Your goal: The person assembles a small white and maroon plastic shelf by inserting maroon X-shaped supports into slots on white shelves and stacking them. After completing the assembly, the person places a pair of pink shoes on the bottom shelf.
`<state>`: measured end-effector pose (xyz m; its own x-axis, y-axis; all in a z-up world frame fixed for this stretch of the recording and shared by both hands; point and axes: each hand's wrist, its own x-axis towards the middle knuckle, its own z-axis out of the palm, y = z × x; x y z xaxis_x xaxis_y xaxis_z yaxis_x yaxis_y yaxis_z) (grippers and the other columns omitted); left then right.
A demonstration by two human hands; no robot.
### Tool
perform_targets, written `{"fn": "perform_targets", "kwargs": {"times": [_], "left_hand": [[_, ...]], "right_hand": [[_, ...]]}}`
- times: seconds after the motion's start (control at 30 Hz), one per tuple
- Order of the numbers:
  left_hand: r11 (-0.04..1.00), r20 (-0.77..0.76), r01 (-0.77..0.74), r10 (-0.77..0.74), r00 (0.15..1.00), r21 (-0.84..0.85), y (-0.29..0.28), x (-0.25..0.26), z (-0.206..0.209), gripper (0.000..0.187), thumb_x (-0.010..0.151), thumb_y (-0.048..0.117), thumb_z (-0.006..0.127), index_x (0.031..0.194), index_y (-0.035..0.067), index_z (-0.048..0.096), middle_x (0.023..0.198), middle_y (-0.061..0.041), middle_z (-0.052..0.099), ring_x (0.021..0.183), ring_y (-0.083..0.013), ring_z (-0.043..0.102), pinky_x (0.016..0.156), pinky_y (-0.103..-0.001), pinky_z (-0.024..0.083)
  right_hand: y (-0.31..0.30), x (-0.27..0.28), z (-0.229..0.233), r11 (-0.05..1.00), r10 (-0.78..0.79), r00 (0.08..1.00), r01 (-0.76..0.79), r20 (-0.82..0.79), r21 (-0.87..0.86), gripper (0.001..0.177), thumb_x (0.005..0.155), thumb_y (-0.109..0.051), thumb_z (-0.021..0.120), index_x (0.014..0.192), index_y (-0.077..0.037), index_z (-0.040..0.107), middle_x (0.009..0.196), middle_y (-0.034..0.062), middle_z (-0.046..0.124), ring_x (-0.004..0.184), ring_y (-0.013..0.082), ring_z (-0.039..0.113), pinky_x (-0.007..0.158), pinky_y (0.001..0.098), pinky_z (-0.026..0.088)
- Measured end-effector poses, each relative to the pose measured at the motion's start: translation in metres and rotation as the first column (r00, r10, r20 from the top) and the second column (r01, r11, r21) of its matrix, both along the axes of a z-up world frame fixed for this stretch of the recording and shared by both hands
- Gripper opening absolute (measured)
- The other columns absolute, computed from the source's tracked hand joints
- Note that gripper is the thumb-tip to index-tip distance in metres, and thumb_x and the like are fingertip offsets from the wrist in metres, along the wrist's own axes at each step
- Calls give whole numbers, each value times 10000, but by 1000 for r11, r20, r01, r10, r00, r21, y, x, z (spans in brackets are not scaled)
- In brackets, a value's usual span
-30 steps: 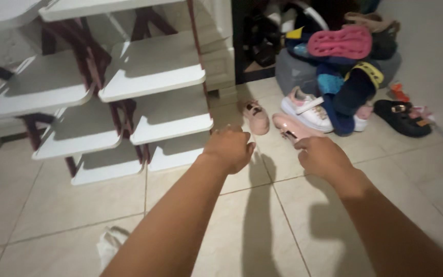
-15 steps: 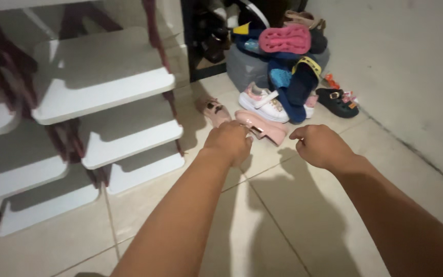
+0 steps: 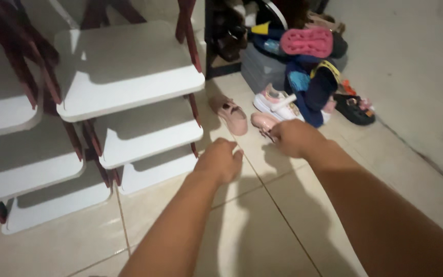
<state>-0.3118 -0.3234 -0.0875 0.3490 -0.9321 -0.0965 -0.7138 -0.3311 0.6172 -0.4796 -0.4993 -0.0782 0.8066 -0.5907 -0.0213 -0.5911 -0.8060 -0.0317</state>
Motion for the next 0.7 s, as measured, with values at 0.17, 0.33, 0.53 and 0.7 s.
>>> {"fn": "perform_targets", "kwargs": {"times": [0.17,0.33,0.53,0.7], "left_hand": [[1000,119,-17,17,993,-4,-21,7,-24,416,956,326,536,1268,87,672,1372,-173,576,1288,-336,544,1095,-455,427],[992,282,-14,-22,959,125,-46,-6,-53,348,961,288,519,1170,73,697,1302,-173,605,1260,-347,564,1079,-466,453],[985,289,-43,-8,957,170,-101,-33,-69,336,951,280,538,1178,76,678,1269,-176,602,1221,-354,570,1037,-477,468],[966,303,-83,4,953,246,-122,-43,-86,321,961,286,544,1147,74,696,1260,-168,611,1226,-343,574,1035,-471,479]], "right_hand": [[-36,-8,-43,987,-122,992,121,7,101,264,858,-238,635,1060,-180,795,1052,135,760,1001,357,706,911,462,546],[-82,-41,-95,979,-87,995,93,-41,179,273,830,-220,646,1057,-213,797,1115,110,760,1064,306,696,961,435,535],[-136,-57,-127,995,-100,995,99,20,33,279,801,-227,717,1069,-152,733,1152,163,662,1110,348,642,965,443,534],[-164,-41,-151,977,-208,977,205,39,61,655,688,-250,847,1279,-163,577,1248,146,562,1185,392,565,908,504,537]]}}
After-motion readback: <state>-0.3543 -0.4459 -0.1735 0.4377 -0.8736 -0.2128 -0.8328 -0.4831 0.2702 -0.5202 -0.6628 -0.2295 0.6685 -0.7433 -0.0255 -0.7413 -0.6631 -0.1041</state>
